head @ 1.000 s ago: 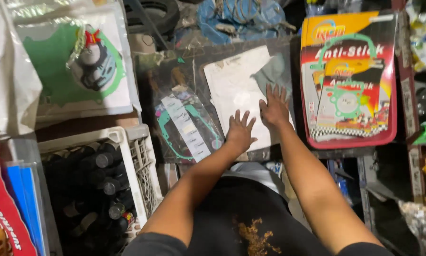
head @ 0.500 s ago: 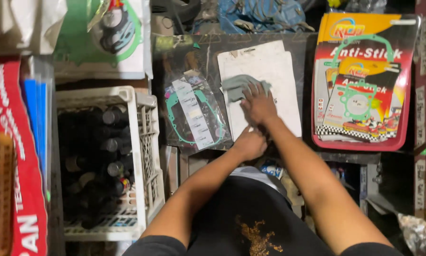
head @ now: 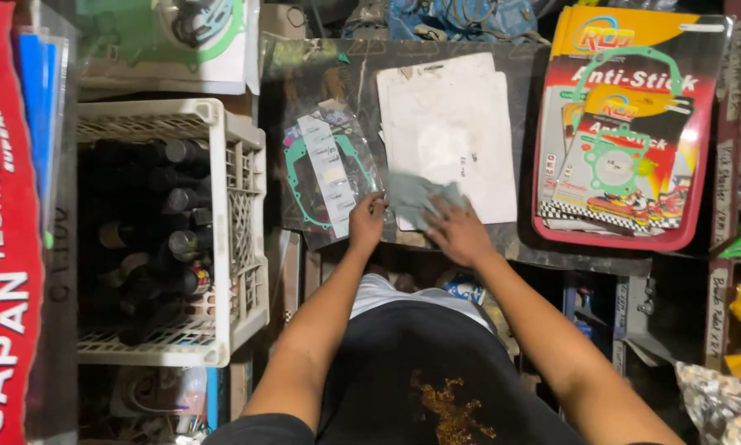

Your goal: The person cleans several packaged motorcycle parts, including gaskets and anti-stick items, using a cloth. They wipe the plastic packaging of each item individually on a cluttered workbench, handling them one by one and placing them back down after cleaning.

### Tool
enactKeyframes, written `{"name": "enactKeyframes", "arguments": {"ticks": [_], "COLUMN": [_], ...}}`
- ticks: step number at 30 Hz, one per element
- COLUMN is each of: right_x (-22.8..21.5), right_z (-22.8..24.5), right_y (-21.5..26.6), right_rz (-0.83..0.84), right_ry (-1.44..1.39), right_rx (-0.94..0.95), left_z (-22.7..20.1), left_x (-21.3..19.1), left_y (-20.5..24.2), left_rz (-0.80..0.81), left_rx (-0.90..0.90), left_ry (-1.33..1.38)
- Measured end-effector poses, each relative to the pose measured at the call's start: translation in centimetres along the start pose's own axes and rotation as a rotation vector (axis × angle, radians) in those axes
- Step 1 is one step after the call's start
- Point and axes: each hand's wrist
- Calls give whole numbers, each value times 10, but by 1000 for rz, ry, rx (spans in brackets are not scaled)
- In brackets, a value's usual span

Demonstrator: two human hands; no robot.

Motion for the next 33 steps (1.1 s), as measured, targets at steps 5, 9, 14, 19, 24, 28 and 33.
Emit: {"name": "enactKeyframes", "arguments": {"ticks": [5,9,14,19,24,28,33], "right_x": [64,74,43,36,8,1,5], "right_z": [-64,-78,-48,-26,-14,-16,-37], "right_y": [2,-2,3,7,7,-4,-22], "right_rz": [-598,-817,-940,-881,-928,-950,-1184], "right_ry": [-333,-674,-498,-555,-806,-887,-1453], "right_rx": [494,571,465,459,419,424,441], "left_z": [12,26,-17,-44,-151,-226,-282], "left_x": [27,43,39,24,-25,-59,-62], "left_y": [-20,-32,-19,-30,-5,13,36], "left_rz": [51,25,-123,-174,37,52,0], "left_rx": [-171,-239,-289,-197,112,261,367], "left_ry": [153,161,343,469,547,353,-486]}}
Point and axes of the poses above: each hand's wrist, its own y-axis away from the middle knuckle, its own x-axis out of the palm, z = x × y, and after that the axes turned 6 degrees about z, right-handed
